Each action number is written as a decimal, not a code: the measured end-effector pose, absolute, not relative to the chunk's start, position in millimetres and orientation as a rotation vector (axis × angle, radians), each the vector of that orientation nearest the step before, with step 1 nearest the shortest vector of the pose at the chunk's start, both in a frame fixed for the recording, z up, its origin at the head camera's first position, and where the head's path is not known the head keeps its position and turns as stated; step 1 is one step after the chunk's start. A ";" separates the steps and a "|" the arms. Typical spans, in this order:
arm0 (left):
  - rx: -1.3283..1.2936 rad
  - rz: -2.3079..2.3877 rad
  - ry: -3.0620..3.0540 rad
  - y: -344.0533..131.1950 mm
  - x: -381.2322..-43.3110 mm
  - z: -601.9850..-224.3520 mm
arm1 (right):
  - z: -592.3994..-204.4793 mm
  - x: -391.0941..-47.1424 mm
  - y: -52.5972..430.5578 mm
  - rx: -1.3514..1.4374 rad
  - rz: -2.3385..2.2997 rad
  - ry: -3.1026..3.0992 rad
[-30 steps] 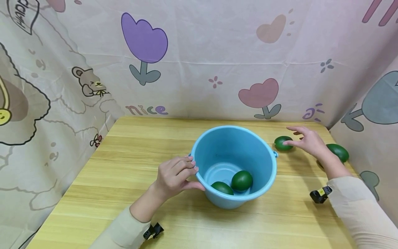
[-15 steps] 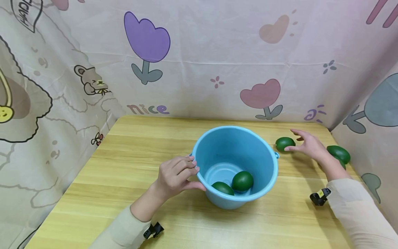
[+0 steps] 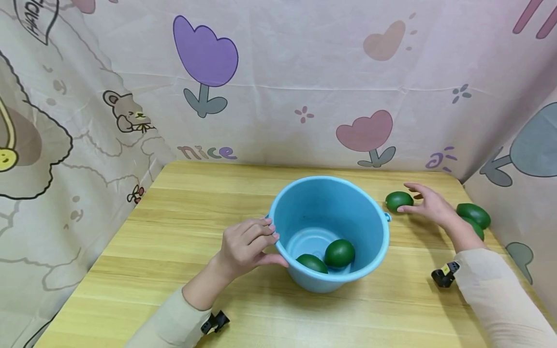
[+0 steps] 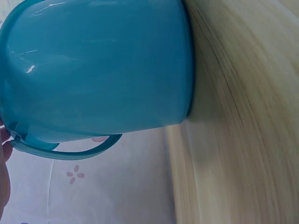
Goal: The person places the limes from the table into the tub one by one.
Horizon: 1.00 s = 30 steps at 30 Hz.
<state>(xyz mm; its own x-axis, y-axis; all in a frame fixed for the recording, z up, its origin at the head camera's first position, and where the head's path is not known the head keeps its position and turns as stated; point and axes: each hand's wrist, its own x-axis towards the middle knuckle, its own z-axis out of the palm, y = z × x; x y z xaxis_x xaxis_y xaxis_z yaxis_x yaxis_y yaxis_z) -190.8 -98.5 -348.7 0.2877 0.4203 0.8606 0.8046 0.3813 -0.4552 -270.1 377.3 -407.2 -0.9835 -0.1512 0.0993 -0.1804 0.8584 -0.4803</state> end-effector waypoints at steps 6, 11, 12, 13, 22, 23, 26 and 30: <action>-1.232 -0.368 -1.322 -98.9 -191.6 -348.5 | -410.5 -270.7 377.6 0.331 0.762 -2.967; -1.233 -0.370 -1.322 -99.0 -191.5 -348.3 | -417.8 -272.8 378.5 0.368 0.776 -2.925; -1.234 -0.371 -1.322 -98.9 -191.5 -348.2 | -418.9 -273.2 378.2 0.371 0.784 -2.920; -1.235 -0.371 -1.321 -98.9 -191.5 -348.1 | -419.8 -273.5 378.1 0.376 0.792 -2.914; -1.237 -0.369 -1.316 -98.4 -191.5 -347.8 | -424.8 -275.7 376.1 0.405 0.898 -2.887; -1.237 -0.369 -1.318 -98.5 -191.2 -347.8 | -425.3 -276.1 376.1 0.398 0.911 -2.888; -1.235 -0.370 -1.323 -98.6 -190.9 -347.9 | -426.0 -276.7 376.5 0.362 0.959 -2.894; -1.237 -0.373 -1.324 -98.5 -191.1 -348.1 | -426.1 -276.4 376.0 0.316 1.025 -2.908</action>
<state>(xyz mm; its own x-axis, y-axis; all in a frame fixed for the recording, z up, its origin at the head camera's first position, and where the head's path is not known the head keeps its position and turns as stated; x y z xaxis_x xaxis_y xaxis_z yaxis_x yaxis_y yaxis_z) -191.1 -98.5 -348.1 0.2950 0.4162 0.8601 0.8043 0.3777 -0.4587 -276.4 376.0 -426.1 -0.9784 -0.1773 0.1066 -0.2049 0.7606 -0.6161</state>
